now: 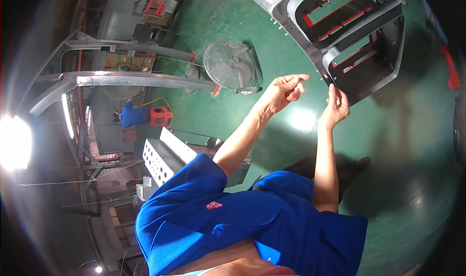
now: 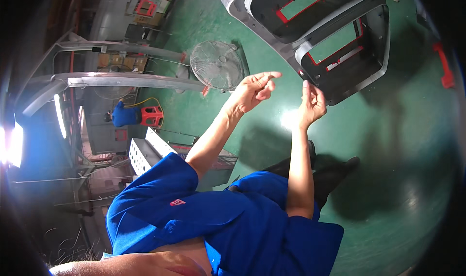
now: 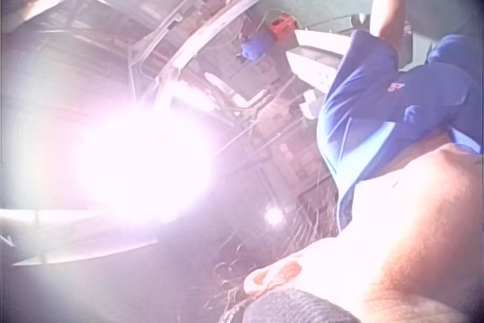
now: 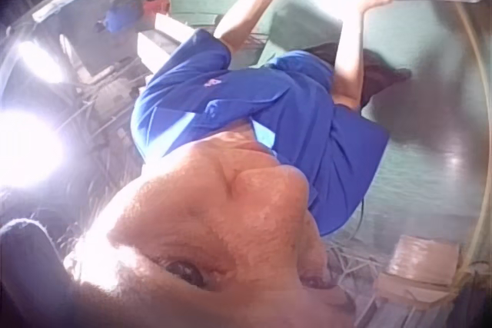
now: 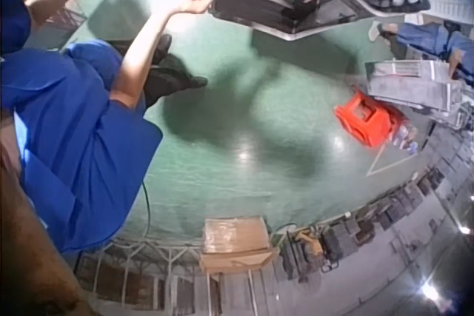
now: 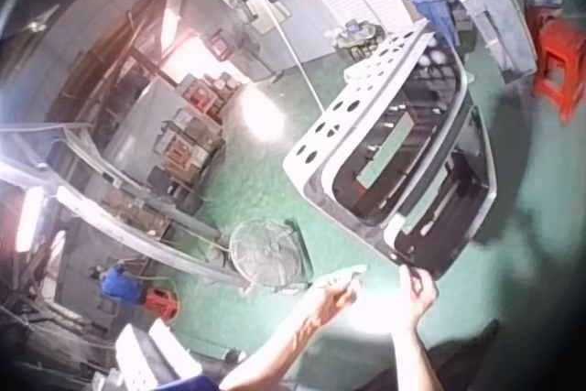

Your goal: Installing metal fasteners and clips into a grey metal housing.

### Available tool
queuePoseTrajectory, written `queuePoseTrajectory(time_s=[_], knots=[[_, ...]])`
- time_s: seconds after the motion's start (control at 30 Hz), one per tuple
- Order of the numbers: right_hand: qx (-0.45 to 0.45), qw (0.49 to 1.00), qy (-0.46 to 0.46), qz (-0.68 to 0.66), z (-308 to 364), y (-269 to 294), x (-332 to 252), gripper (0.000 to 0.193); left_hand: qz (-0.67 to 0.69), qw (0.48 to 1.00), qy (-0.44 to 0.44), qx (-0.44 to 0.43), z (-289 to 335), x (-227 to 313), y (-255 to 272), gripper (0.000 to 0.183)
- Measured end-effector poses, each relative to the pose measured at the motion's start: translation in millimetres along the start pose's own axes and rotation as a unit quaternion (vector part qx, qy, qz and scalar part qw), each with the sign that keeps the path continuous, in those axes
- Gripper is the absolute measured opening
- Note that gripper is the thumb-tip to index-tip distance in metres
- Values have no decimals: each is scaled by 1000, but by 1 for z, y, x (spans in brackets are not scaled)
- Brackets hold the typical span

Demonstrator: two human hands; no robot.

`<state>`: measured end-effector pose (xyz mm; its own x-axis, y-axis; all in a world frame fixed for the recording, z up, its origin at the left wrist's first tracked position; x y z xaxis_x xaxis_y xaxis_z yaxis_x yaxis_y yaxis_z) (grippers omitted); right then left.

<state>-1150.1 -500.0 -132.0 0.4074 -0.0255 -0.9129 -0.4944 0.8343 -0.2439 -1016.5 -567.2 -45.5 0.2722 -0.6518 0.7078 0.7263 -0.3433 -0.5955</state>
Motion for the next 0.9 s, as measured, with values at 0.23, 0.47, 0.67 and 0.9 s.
queuePoseTrajectory(time_s=[0.23, 0.47, 0.67, 0.9], knots=[[-455, 879, 88, 114, 10, -31, -86, 11, -174, 984, 32, -26, 9, 4, 14, 39], [-481, 837, 156, 209, 3, -39, -135, 6, -232, 971, -44, 29, 3, 10, -6, 47], [-314, 898, 264, 159, -4, -41, -137, 9, -50, 984, -156, 75, -16, 10, 3, 44], [-157, 782, 576, 179, -1, -73, -158, 17, -113, 974, -153, 122, -31, -5, -3, 32]])
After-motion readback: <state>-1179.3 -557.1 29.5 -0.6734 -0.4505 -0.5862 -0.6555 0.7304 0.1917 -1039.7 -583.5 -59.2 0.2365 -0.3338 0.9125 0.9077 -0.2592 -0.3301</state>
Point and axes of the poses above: each hand's wrist, its own z-axis away from the middle knuckle, its own y-axis out of the back of the hand, x = y × z, the point moved 2 cm from there along -z, towards the middle knuckle, and after that the axes turned 7 degrees about z, right-handed, at the moved point
